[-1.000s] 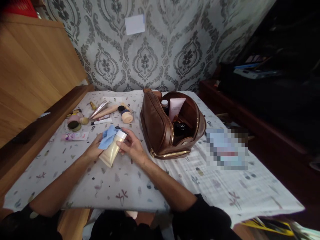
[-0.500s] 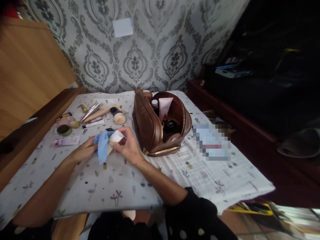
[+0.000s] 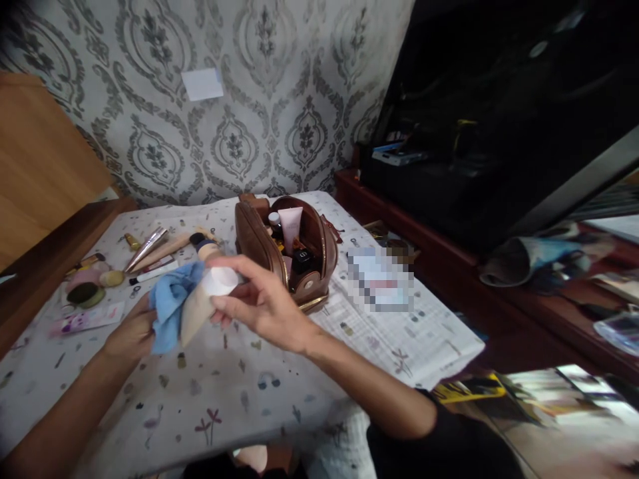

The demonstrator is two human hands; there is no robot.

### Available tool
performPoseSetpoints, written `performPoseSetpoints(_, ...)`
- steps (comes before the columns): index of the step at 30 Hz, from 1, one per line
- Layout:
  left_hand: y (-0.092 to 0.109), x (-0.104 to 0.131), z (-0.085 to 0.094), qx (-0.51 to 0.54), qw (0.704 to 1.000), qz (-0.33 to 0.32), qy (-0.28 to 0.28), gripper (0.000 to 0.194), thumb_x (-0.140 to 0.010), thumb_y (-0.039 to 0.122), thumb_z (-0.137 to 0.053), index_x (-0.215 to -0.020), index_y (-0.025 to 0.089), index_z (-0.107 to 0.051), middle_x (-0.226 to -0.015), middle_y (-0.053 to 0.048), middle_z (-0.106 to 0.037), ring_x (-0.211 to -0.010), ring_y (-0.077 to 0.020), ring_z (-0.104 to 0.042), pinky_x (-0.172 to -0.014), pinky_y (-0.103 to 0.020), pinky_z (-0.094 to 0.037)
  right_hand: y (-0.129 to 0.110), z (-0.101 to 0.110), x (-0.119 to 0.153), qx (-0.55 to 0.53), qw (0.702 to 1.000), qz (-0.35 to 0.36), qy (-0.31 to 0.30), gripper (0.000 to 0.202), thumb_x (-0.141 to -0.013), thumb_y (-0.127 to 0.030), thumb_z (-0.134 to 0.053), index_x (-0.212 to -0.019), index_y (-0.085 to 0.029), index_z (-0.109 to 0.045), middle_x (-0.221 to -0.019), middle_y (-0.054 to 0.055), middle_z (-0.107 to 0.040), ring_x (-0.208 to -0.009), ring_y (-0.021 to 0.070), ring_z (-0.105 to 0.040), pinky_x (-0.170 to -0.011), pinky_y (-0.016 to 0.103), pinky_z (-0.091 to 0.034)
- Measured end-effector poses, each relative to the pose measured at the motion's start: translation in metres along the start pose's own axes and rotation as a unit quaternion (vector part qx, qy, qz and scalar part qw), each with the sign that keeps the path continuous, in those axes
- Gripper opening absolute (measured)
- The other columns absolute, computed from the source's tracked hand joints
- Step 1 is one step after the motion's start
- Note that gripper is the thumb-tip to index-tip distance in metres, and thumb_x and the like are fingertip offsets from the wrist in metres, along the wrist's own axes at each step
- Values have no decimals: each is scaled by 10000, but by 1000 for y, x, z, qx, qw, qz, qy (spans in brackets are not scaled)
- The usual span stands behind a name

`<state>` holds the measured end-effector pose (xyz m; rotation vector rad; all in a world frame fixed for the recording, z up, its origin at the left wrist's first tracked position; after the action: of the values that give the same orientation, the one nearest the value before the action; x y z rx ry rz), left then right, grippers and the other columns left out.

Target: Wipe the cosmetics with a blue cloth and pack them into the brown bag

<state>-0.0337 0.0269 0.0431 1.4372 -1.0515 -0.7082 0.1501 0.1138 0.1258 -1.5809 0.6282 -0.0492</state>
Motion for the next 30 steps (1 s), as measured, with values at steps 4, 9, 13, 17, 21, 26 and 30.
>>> performPoseSetpoints(4,33,5,-49,-99,991,-74,-52,383,-780,304,-716,-1129,157,-666,-790,-11,-700,-549,-112,-574,-513,-212,-495,-72,53,14,146,979,57,131,389,-851,-352,-759,-1169,-230,-570,-955,14,-675,-634,113,-661,-533,238,-568)
performPoseSetpoints(9,51,27,-131,-360,885,-163,-244,594,-824,191,-563,-1417,214,-529,-1118,-74,-733,-1004,-232,-677,-905,-352,-542,-126,98,26,339,905,96,238,329,-800,-369,-803,-1025,-200,-634,-824,-9,-643,-552,89,-578,-476,219,-490)
performPoseSetpoints(13,28,31,-169,-514,799,-143,-275,799,-842,221,-539,-1580,150,-243,-991,-105,-746,-900,-263,-694,-800,-378,-550,-115,108,25,440,870,61,212,345,-797,-426,-774,-1020,-197,-645,-870,6,-653,-571,102,-573,-464,227,-454)
performPoseSetpoints(17,15,28,-180,-525,795,-126,-275,765,-840,209,-521,-1560,136,-272,-1015,-127,-748,-856,-266,-709,-760,-371,-555,-107,105,21,507,841,42,182,304,-865,-464,-686,-1031,-213,-642,-802,-2,-650,-593,118,-573,-499,234,-437)
performPoseSetpoints(21,13,23,-178,-516,802,-132,-270,728,-832,205,-510,-1535,171,-324,-1146,-138,-737,-931,-283,-717,-814,-407,-567,-114,98,16,570,803,38,169,328,-891,-501,-649,-1021,-199,-648,-690,-16,-610,-564,115,-531,-508,239,-390)
performPoseSetpoints(26,9,21,-178,-513,792,-158,-290,687,-832,181,-482,-1510,193,-370,-1094,-104,-753,-847,-254,-718,-773,-393,-571,-104,99,11,634,762,4,134,282,-910,-462,-628,-977,-190,-653,-680,-10,-629,-582,120,-546,-550,246,-382)
performPoseSetpoints(30,8,22,-178,-516,784,-173,-298,703,-831,173,-469,-1523,203,-350,-1139,-104,-743,-836,-241,-711,-745,-372,-565,-78,104,9,705,701,-60,83,223,-885,-352,-653,-1027,-179,-664,-791,21,-691,-649,145,-603,-579,255,-381)
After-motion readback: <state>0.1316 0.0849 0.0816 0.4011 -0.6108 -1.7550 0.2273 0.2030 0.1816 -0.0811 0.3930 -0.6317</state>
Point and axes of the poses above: each hand's wrist, its own x-axis away from the middle knuckle, its own z-axis out of the back of the hand, y = z × x, the point moved 7 cm from there along -x, towards the middle knuckle
